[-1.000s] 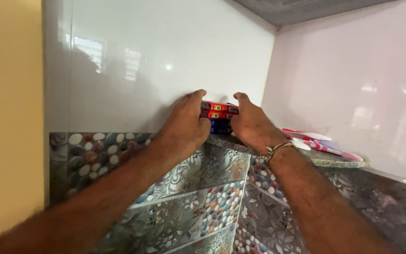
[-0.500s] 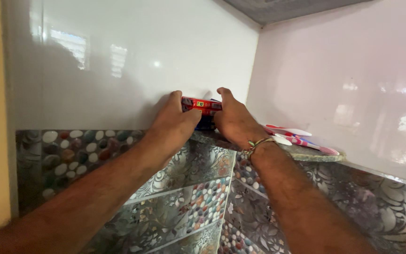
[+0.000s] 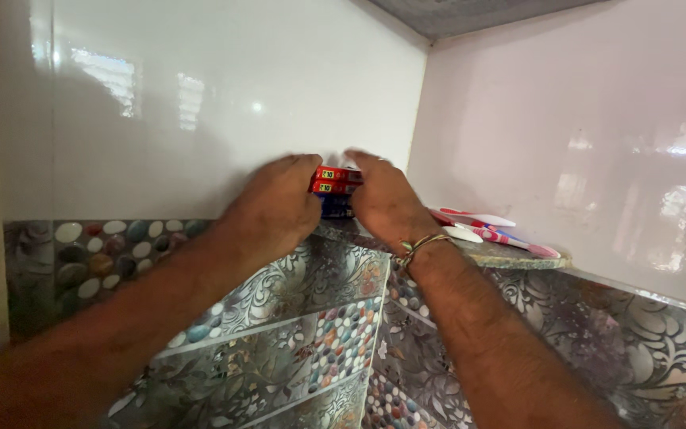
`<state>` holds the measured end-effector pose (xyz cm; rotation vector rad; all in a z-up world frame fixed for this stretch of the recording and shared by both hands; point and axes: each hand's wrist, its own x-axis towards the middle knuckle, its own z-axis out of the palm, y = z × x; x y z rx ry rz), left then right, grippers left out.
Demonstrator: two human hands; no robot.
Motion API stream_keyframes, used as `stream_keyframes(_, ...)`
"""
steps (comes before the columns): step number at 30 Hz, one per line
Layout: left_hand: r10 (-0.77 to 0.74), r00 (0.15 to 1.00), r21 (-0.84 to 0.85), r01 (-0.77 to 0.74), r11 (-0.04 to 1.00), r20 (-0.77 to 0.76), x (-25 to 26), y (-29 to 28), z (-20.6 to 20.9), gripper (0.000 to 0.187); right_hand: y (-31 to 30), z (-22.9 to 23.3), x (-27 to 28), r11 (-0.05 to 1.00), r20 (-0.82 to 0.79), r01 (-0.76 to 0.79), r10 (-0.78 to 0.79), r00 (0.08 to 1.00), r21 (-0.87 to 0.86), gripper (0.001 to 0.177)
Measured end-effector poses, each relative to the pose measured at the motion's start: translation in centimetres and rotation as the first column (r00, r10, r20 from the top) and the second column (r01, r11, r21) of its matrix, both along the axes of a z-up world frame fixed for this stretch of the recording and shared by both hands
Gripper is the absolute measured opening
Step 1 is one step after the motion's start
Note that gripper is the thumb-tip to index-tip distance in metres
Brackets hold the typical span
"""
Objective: The person repeatedly picks up small rectangular boxes from a pink shelf, walks into a tiled bathroom, and places them on a shelf above the sink. The person then returns to the pink shelf to repeat the process with additional boxes.
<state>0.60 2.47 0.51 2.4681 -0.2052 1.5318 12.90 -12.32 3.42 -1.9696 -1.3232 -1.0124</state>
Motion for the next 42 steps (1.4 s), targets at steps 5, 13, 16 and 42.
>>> stream_keyframes(5,0.067,0.994,0.068,-0.061,0.996,-0.089,-1.2,-0.6,0.8,0.040,-0.2,0.1,-2.3,1.000,-0.097,0.004,-0.005,0.995,-0.008,0.048)
stream_keyframes(13,0.074,0.978,0.058,-0.063,0.996,-0.195,-0.6,0.7,4.0,0.034,0.2,-0.7,-0.3,0.993,0.121,0.101,-0.108,0.987,0.065,0.059)
stream_keyframes(16,-0.017,1.000,0.159,0.017,0.987,-0.005,0.5,0.6,4.1,0.043,0.3,-0.7,0.0,0.979,0.112,0.138,-0.155,0.982,0.150,0.058)
stream_keyframes(42,0.055,0.939,0.175,0.006,0.985,-0.339,0.5,-2.3,3.9,0.041,-1.4,-4.4,-12.4,0.934,0.200,0.290,-0.332,0.922,0.211,0.044)
